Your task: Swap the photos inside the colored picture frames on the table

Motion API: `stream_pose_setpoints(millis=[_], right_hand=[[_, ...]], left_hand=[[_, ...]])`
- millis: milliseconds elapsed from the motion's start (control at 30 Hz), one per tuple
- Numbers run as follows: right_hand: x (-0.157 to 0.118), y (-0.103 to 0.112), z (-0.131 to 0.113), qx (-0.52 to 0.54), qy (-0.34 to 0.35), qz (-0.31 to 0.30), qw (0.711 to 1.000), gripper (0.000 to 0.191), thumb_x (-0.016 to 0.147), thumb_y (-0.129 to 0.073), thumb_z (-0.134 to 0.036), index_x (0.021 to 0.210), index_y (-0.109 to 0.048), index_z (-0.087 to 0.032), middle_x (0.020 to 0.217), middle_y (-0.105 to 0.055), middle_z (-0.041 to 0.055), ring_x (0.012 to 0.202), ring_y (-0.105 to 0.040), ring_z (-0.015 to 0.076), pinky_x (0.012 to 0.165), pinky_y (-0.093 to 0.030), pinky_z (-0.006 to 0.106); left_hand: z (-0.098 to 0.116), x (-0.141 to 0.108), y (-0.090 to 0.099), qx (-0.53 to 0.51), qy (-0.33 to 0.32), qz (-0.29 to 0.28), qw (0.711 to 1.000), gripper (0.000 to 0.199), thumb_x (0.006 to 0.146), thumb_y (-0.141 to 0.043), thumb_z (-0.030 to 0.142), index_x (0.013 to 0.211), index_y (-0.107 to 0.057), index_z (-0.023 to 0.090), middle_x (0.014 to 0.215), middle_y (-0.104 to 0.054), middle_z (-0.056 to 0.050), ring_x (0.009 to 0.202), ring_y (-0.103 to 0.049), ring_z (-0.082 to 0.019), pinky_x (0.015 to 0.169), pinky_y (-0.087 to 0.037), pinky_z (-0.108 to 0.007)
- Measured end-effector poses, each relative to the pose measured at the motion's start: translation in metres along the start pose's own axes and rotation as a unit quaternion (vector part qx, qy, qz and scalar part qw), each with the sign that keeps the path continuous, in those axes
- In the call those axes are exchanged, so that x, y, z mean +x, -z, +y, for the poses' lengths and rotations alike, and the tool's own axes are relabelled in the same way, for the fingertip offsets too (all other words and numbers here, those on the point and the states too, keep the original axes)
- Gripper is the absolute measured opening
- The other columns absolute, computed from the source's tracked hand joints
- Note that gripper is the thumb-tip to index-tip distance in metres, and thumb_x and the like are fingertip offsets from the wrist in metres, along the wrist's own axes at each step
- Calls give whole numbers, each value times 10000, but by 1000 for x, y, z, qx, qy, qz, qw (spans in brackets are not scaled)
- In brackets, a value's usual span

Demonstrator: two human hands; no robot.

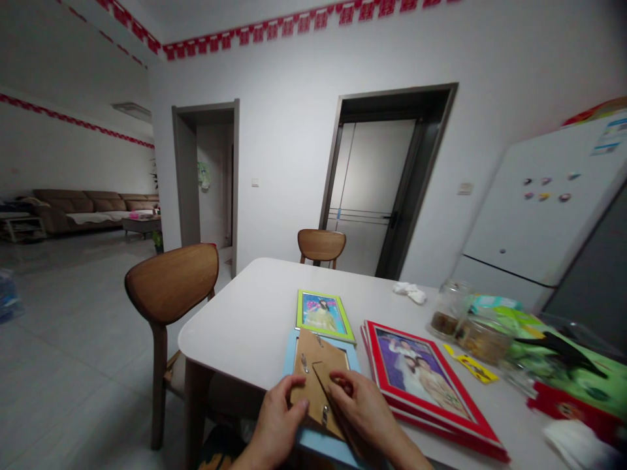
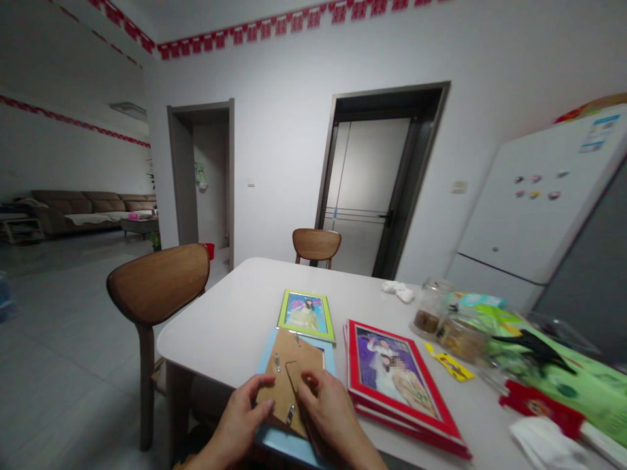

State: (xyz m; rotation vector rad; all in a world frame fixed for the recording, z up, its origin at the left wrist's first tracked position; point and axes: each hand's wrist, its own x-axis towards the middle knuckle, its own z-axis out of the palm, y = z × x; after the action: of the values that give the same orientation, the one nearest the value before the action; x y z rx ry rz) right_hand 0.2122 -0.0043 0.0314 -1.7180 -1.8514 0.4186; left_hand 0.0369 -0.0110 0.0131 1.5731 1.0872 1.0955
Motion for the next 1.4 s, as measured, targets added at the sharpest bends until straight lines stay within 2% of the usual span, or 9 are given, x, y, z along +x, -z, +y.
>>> stream_pose_setpoints(millis=[133,267,500,767,867,1000,1167,1300,1400], right_hand=[[-1,-3,0,-94,15,1,995,395,772,-356,-321,1043,-559,-118,1042,-591,118,985,-508,201,864,-337,277],[3,-6,9,-130,19,-12,991,393,782,-319,-235,1092,-527,-109,1115,-551,123,1031,-482,191,893,-316,271],[4,2,16,-124,43,-18,991,335,724,-314,-124,869,-616,-111,962,-599,113,931,-520,175,846,-356,254],[-3,-1,15,-144,15,11,989,339,712,-324,-103,902,-603,-80,1077,-528,143,1026,-462,197,924,-303,269],[-3,0,17,-147,11,24,989,310,691,-339,-93,829,-616,-102,993,-558,126,980,-480,198,898,-321,270],[-2,2,18,-141,21,29,989,284,693,-317,-84,711,-597,-128,831,-567,105,843,-515,184,797,-376,258],[-3,0,20,-134,24,22,990,264,696,-321,-77,668,-572,-152,848,-559,91,860,-510,178,808,-367,265],[-2,-2,26,-155,31,16,987,277,685,-318,-63,751,-582,-120,878,-566,113,882,-505,187,837,-348,277],[-1,-4,29,-168,32,17,985,277,682,-330,-68,787,-585,-100,936,-560,133,929,-491,198,871,-323,280]], left_hand=[[-8,5,-5,-61,14,22,998,178,649,-451,142,816,-509,165,610,-547,44,564,-510,-116,519,-375,-187],[-9,7,-7,-71,27,22,997,108,657,-427,145,751,-469,178,486,-419,90,445,-401,-84,429,-288,-168],[-11,6,-7,-63,18,31,997,93,658,-424,157,741,-464,175,488,-400,90,447,-370,-85,430,-265,-174],[-6,5,-8,-59,23,44,997,86,658,-419,170,730,-465,174,470,-397,91,440,-376,-86,428,-267,-176],[-4,4,-9,-68,24,45,996,70,657,-431,184,717,-468,179,460,-404,93,432,-392,-86,423,-272,-172],[-10,5,-9,-95,26,68,993,56,650,-452,209,695,-477,186,449,-406,96,422,-407,-89,423,-280,-176],[-17,10,-9,-115,35,107,987,67,623,-459,234,674,-464,190,451,-398,98,423,-414,-91,433,-291,-181],[-13,15,2,-140,44,140,979,116,607,-459,275,684,-455,189,477,-432,89,430,-430,-91,446,-319,-185],[-10,21,24,-149,41,159,975,161,593,-474,299,704,-473,183,531,-483,71,462,-453,-97,470,-353,-193]])
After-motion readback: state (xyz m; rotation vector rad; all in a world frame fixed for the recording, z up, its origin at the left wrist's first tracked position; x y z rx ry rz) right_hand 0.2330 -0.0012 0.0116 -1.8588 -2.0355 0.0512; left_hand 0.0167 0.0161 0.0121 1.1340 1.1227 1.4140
